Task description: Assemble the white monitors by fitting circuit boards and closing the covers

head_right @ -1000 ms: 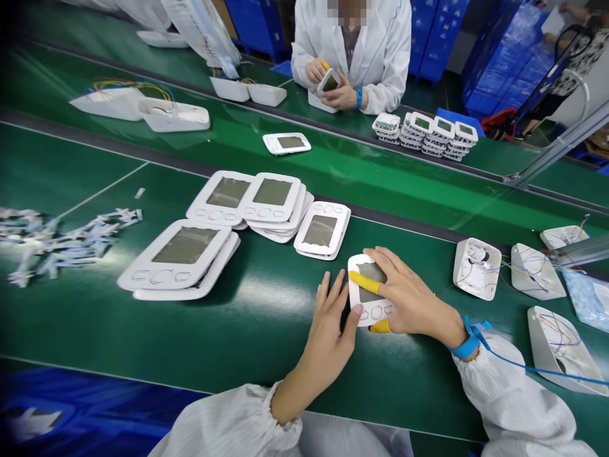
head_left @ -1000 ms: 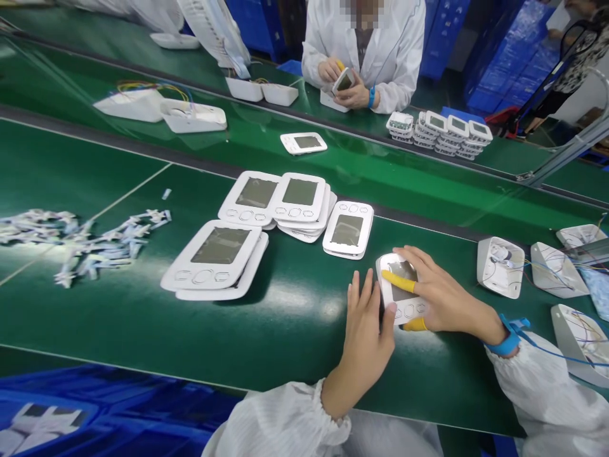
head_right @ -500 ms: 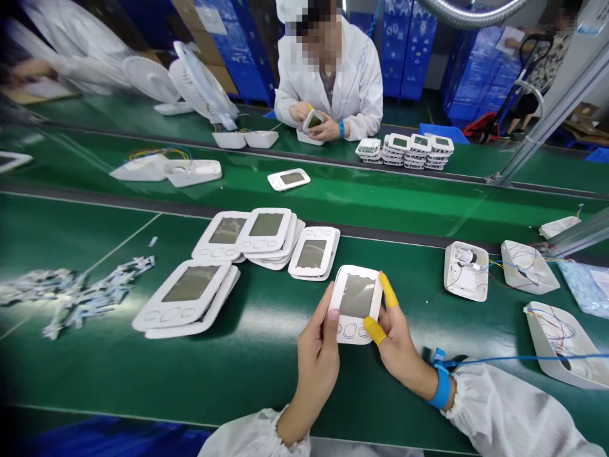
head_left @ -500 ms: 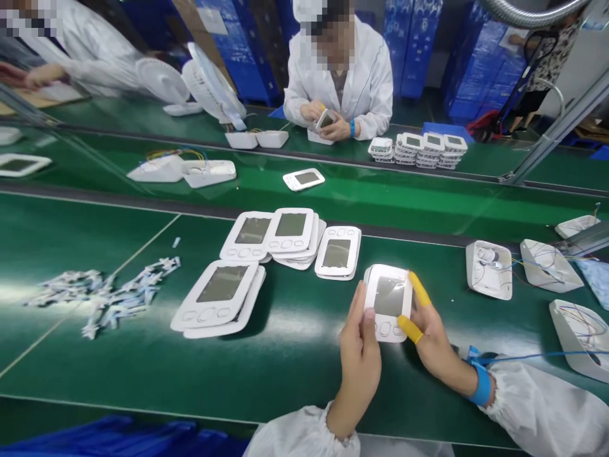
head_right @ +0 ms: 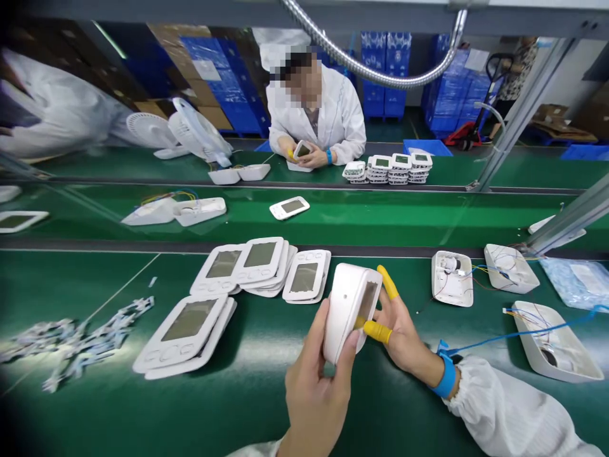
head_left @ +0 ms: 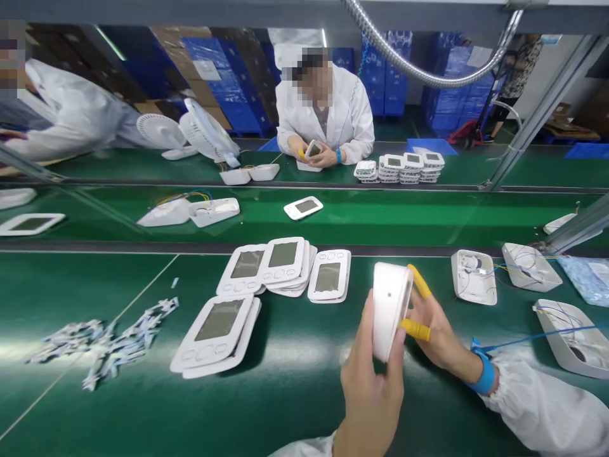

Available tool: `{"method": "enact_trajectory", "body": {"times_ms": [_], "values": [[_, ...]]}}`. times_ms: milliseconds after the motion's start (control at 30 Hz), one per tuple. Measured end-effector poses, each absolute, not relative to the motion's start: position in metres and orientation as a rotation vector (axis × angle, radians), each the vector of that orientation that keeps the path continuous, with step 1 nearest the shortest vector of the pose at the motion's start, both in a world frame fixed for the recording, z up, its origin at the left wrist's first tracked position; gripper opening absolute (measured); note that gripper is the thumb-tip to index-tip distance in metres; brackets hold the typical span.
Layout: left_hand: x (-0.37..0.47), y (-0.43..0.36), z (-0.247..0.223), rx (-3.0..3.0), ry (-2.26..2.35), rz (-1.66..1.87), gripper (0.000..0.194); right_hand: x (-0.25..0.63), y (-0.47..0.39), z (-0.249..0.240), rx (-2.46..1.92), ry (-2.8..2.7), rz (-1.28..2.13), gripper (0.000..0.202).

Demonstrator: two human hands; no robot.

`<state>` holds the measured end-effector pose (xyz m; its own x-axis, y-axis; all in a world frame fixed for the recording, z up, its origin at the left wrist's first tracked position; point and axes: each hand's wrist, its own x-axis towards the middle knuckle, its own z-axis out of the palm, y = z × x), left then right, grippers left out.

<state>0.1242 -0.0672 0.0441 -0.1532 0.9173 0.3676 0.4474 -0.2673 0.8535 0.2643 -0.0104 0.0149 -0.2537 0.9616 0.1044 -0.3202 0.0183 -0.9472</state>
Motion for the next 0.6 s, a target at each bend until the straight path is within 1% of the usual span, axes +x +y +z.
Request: {"method": "enact_trajectory", "body": {"times_ms": [167, 233, 300, 400, 500, 533, 600], "values": [[0.128, -0.067, 0.058, 1.645, 1.577, 1.445, 0.049, 0.274, -0.003, 0.02, -0.753, -1.163, 1.472, 0.126], [0.127, -0.059, 0.06, 1.599, 1.556, 1.433, 0.049, 0.279, -0.003, 0.022, -0.756, -1.139, 1.413, 0.124], [0.127, -0.046, 0.063, 1.595, 1.505, 1.34, 0.049, 0.283, -0.01, 0.021, -0.778, -1.102, 1.33, 0.118], [0.136, -0.022, 0.064, 1.572, 1.43, 1.181, 0.051, 0.287, -0.032, 0.014, -0.912, -1.068, 1.142, 0.103], [0.154, 0.0, 0.06, 1.391, 1.385, 1.107, 0.065, 0.305, -0.057, 0.013, -1.127, -1.142, 0.897, 0.084], [0.16, 0.005, 0.056, 1.315, 1.381, 1.077, 0.07, 0.318, -0.064, 0.017, -1.192, -1.201, 0.804, 0.075], [0.164, 0.012, 0.046, 1.202, 1.411, 1.001, 0.073, 0.357, -0.073, 0.031, -1.314, -1.304, 0.566, 0.045]]}}
